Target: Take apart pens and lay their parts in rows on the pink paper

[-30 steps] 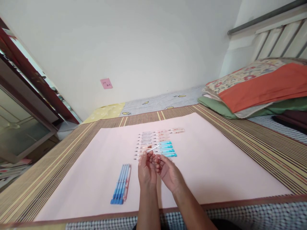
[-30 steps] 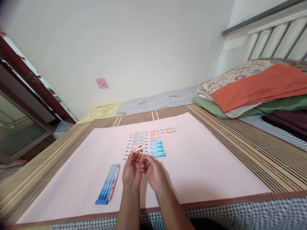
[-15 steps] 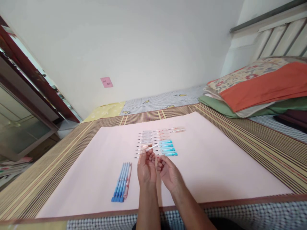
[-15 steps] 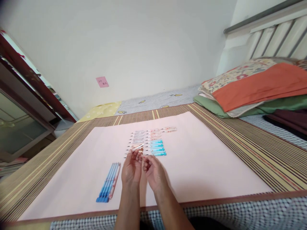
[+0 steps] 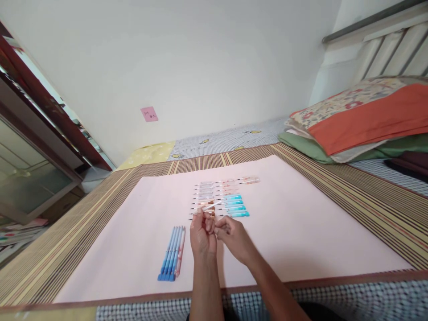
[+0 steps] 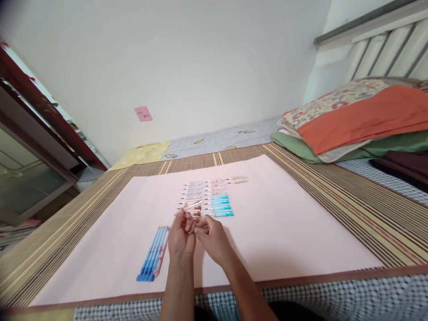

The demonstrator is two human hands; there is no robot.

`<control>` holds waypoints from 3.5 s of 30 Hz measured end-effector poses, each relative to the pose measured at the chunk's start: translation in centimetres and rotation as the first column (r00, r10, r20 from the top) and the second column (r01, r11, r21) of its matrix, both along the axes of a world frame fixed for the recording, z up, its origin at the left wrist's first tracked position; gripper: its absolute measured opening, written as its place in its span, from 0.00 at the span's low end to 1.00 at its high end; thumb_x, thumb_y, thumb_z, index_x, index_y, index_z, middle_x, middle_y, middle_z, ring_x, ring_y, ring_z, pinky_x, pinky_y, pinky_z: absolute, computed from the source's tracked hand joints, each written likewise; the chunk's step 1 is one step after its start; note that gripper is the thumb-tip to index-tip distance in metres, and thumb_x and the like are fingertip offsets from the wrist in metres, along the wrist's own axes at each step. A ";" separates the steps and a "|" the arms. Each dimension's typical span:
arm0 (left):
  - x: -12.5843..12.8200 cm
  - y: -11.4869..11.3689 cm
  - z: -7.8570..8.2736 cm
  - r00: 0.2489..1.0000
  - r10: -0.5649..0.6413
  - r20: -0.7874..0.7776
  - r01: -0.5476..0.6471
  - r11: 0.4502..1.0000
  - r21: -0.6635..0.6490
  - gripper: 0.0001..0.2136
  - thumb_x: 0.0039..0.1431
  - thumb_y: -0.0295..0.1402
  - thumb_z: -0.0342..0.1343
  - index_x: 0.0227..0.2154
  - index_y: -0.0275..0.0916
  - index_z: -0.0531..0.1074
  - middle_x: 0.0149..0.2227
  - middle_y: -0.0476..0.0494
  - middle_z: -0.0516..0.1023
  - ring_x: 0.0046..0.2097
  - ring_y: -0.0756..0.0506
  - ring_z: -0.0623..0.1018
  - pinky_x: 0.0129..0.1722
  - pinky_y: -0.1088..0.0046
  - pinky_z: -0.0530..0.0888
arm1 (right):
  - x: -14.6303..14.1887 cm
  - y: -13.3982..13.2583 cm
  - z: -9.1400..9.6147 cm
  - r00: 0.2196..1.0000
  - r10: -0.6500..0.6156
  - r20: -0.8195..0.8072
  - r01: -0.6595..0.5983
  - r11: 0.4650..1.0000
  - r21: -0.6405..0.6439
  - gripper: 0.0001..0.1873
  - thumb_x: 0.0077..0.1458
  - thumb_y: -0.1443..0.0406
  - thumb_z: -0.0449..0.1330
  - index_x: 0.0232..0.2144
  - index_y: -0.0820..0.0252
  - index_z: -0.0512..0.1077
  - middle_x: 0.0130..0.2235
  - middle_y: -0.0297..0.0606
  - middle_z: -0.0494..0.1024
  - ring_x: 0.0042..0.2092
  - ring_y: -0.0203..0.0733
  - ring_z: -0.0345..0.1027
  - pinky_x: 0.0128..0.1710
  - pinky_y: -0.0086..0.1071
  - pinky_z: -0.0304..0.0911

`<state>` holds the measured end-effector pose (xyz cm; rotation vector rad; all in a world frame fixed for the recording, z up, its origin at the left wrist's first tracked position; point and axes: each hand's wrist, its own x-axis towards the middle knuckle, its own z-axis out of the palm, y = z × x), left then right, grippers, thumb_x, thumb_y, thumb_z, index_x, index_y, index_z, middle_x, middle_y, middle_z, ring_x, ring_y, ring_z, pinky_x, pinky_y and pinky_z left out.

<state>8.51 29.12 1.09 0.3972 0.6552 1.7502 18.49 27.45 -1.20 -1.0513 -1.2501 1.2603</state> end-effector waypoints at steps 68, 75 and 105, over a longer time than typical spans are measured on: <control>3.4 0.1 -0.2 0.912 -0.405 -0.058 0.402 0.914 -0.054 0.28 0.44 0.36 0.74 0.49 0.37 0.74 0.29 0.51 0.76 0.19 0.60 0.56 0.19 0.80 0.48 | 9.7 3.9 5.4 0.650 -0.224 0.726 -0.068 0.934 0.350 0.08 0.61 0.63 0.52 0.35 0.57 0.70 0.31 0.35 0.75 0.31 0.39 0.65 0.32 0.31 0.56; 3.1 0.3 -0.3 0.916 -0.401 0.026 0.402 0.910 -0.103 0.23 0.43 0.36 0.75 0.43 0.34 0.78 0.29 0.50 0.76 0.20 0.60 0.56 0.18 0.81 0.49 | 16.3 11.0 2.3 0.463 -0.379 0.801 0.098 0.920 0.379 0.06 0.57 0.67 0.56 0.34 0.59 0.74 0.39 0.39 0.79 0.38 0.41 0.70 0.40 0.31 0.60; 3.6 0.5 -0.7 0.918 -0.396 -0.016 0.389 0.907 -0.160 0.20 0.43 0.38 0.75 0.38 0.33 0.81 0.28 0.50 0.75 0.19 0.60 0.57 0.18 0.81 0.49 | 18.3 17.5 -3.1 0.335 -0.400 0.853 0.182 0.916 0.357 0.05 0.61 0.68 0.56 0.35 0.59 0.73 0.40 0.42 0.79 0.39 0.43 0.69 0.37 0.32 0.55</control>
